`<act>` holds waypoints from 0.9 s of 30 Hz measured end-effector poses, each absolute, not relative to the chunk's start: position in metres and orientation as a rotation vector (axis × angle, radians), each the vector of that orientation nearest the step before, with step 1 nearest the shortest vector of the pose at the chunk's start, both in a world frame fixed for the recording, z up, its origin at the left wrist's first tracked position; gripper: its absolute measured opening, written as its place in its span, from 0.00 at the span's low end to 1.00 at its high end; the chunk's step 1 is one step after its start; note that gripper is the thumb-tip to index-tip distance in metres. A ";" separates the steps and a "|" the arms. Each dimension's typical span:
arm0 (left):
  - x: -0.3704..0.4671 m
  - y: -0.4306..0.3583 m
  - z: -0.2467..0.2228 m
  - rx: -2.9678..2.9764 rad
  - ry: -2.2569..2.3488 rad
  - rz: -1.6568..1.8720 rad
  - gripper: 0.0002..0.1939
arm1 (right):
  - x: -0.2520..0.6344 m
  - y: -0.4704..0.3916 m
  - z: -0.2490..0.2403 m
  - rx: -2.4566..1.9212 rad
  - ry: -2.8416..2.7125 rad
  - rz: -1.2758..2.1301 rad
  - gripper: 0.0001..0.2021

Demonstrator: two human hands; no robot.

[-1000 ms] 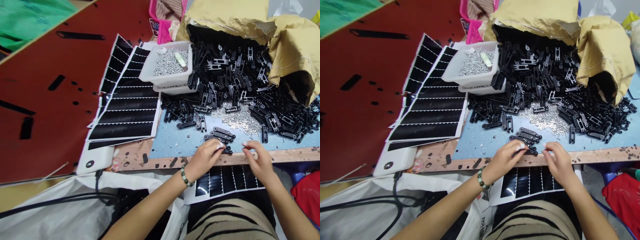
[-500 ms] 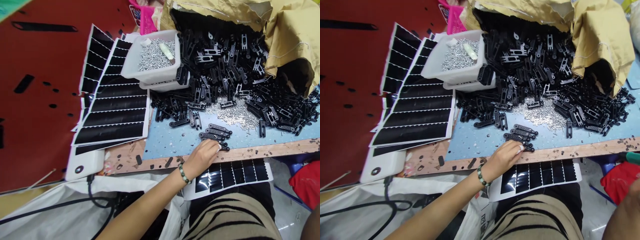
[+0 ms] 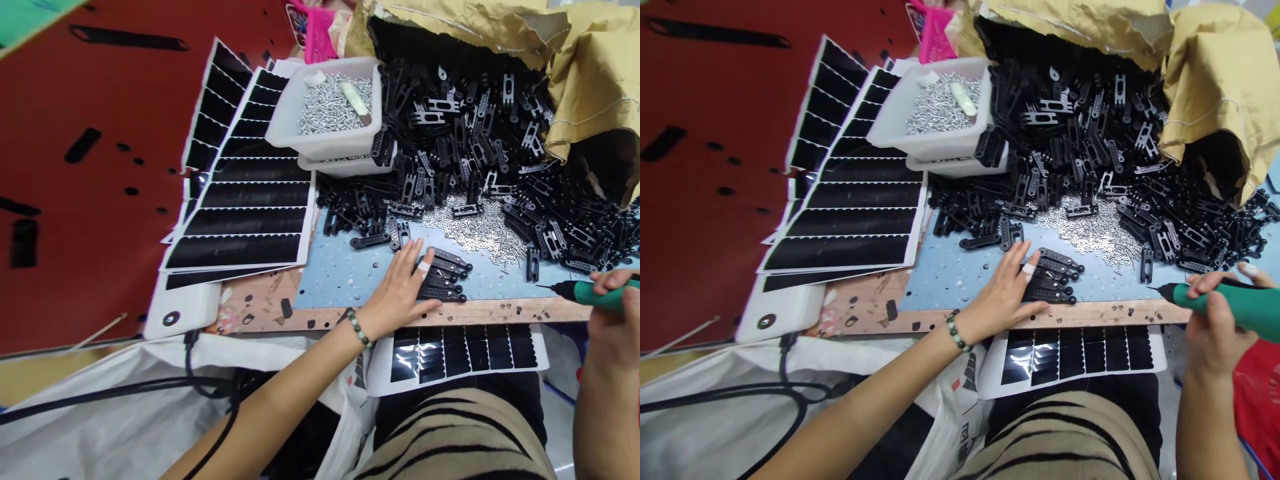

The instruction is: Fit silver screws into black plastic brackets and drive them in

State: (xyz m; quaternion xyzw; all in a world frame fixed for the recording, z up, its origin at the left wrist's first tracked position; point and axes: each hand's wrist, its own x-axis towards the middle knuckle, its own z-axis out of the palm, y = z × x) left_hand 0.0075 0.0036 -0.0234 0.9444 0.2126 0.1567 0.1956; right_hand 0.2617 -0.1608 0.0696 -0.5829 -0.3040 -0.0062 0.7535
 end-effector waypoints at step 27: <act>0.029 0.008 -0.032 2.511 0.576 0.423 0.41 | 0.199 -0.037 0.044 -1.015 -1.281 0.547 0.07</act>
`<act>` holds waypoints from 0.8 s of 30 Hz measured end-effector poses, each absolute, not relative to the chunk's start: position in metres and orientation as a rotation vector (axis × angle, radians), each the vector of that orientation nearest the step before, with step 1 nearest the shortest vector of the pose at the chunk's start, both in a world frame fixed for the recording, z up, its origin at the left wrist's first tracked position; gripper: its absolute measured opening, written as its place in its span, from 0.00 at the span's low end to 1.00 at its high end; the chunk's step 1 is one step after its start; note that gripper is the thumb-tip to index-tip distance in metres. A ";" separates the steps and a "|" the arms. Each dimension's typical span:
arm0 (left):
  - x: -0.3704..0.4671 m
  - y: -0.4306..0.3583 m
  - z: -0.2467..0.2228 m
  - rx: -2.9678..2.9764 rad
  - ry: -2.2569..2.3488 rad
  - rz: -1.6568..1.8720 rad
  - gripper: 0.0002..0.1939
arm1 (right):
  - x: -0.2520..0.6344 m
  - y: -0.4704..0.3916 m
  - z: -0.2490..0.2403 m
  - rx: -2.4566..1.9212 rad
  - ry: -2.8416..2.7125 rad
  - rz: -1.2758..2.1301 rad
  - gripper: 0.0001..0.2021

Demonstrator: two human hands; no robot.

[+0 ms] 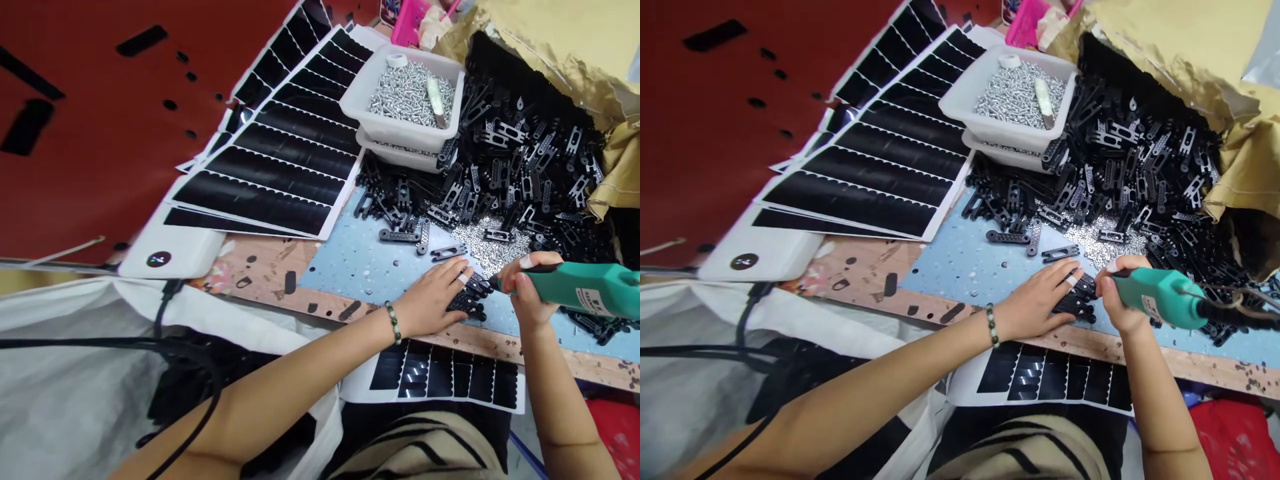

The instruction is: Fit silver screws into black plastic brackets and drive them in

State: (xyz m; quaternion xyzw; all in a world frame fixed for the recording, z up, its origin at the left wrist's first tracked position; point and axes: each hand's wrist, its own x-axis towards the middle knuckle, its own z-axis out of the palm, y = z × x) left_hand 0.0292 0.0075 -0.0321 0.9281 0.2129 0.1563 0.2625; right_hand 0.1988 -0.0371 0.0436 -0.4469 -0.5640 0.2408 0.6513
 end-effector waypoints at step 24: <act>0.032 0.010 -0.031 2.355 0.613 0.630 0.38 | 0.191 -0.047 0.049 -0.927 -1.371 0.519 0.04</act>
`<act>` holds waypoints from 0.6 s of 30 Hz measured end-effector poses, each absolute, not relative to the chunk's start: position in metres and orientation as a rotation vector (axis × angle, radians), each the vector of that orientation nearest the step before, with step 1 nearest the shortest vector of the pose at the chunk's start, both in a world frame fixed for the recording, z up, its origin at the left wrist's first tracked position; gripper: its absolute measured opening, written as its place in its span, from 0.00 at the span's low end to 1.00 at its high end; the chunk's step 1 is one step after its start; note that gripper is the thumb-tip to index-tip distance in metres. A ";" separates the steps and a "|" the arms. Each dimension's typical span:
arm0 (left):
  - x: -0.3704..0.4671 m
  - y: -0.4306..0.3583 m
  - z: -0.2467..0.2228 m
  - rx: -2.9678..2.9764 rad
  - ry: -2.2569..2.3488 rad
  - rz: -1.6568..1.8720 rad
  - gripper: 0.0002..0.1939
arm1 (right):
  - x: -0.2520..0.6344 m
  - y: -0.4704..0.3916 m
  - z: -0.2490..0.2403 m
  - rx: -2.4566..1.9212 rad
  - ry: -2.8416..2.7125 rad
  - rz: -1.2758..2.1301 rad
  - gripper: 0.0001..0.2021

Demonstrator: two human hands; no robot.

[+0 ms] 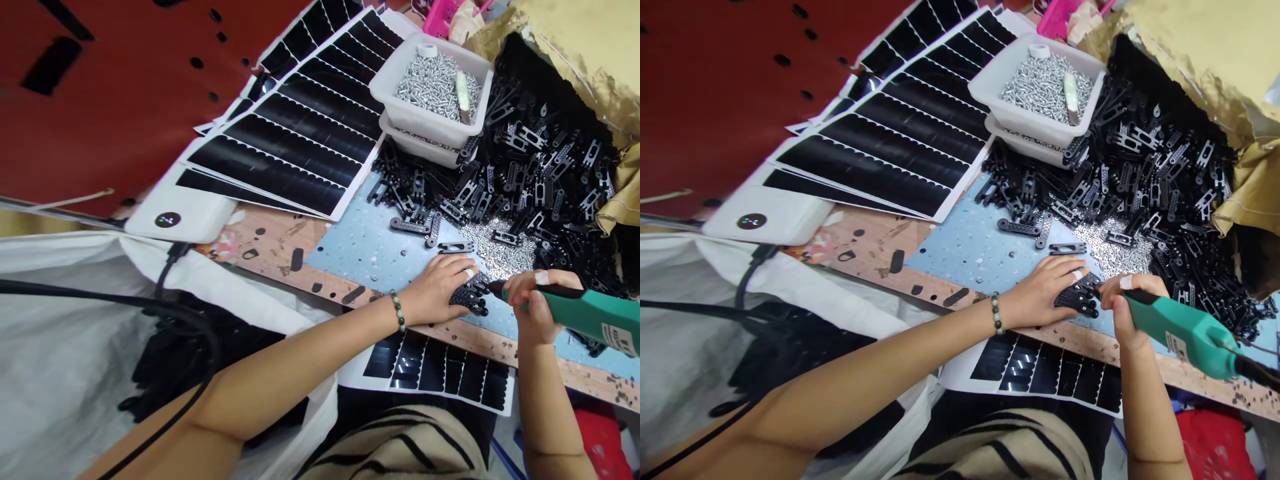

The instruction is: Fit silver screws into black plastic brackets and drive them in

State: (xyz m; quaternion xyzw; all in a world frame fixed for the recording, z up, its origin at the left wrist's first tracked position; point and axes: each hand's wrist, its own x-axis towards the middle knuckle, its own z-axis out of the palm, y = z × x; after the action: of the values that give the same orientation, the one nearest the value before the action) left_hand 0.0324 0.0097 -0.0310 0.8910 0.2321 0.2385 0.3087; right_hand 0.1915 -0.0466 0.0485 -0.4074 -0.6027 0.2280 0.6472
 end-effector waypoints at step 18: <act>0.037 0.010 -0.033 2.252 0.570 0.722 0.36 | 0.181 -0.051 0.073 -0.891 -1.356 0.566 0.05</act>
State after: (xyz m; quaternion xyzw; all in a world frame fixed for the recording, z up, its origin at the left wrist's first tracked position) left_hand 0.0367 0.0096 -0.0328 0.8682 0.2197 0.2783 0.3470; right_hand 0.1812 -0.0509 0.0732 -0.3926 -0.5977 0.2493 0.6531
